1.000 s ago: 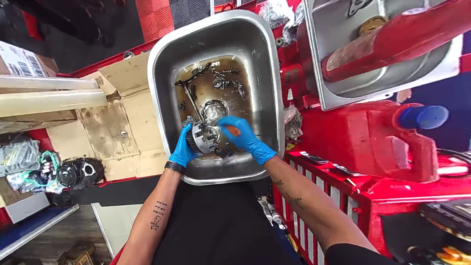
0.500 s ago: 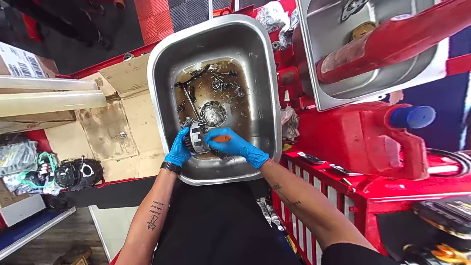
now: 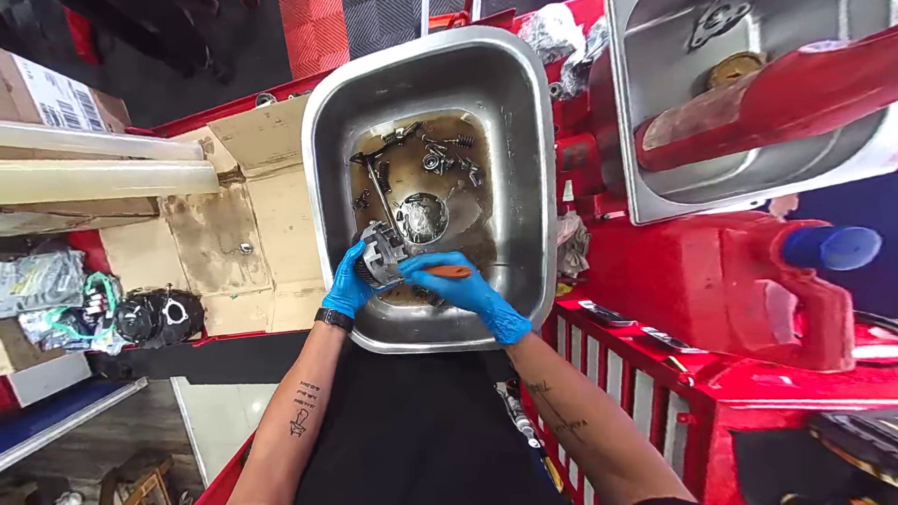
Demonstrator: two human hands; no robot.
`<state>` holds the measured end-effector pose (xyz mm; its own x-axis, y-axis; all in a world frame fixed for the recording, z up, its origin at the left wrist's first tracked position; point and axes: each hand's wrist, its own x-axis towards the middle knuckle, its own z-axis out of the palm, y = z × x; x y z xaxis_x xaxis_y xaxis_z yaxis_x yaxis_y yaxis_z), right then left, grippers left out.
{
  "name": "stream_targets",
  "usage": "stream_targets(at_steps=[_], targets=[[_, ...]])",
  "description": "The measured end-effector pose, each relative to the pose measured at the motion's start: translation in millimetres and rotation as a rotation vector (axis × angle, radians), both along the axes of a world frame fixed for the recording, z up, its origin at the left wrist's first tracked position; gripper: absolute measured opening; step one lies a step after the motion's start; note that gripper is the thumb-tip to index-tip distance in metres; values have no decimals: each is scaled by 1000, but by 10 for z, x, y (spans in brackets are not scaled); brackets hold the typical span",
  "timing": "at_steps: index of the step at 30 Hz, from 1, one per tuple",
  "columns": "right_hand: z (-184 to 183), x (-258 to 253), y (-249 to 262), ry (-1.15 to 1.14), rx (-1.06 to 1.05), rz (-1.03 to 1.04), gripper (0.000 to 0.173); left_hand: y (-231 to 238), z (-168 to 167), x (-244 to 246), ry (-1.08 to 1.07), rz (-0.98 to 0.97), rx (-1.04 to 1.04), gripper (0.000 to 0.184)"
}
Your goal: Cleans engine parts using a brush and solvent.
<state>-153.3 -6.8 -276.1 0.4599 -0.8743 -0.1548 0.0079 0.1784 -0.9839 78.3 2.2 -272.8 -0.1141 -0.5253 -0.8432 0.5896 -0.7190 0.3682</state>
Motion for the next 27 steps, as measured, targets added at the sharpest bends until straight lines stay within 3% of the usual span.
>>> stream_targets(at_steps=[3,7,12,15,18,22,24,27], targets=[[-260,-40,-250,211,-244,51,18,-24,31,-31,-36,-79,42,52],[-244,12,-225,153,-272,302,20,3,33,-30,-65,-93,77,57],[-290,151,-232,205,-361,358,20,26,-12,-88,-78,-85,168,55],[-344,74,-307,323,-385,210,19,-30,31,-130,-106,-115,203,58],[-326,101,-221,173,-265,246,19,-5,80,-145,-98,-98,208,57],[-376,11,-305,254,-281,73,18,-39,55,-142,-85,-33,188,58],[-326,69,-158,198,-275,160,19,16,46,-150,-100,-14,171,57],[-460,-119,-241,529,-361,54,23,3,70,-164,-72,9,176,58]])
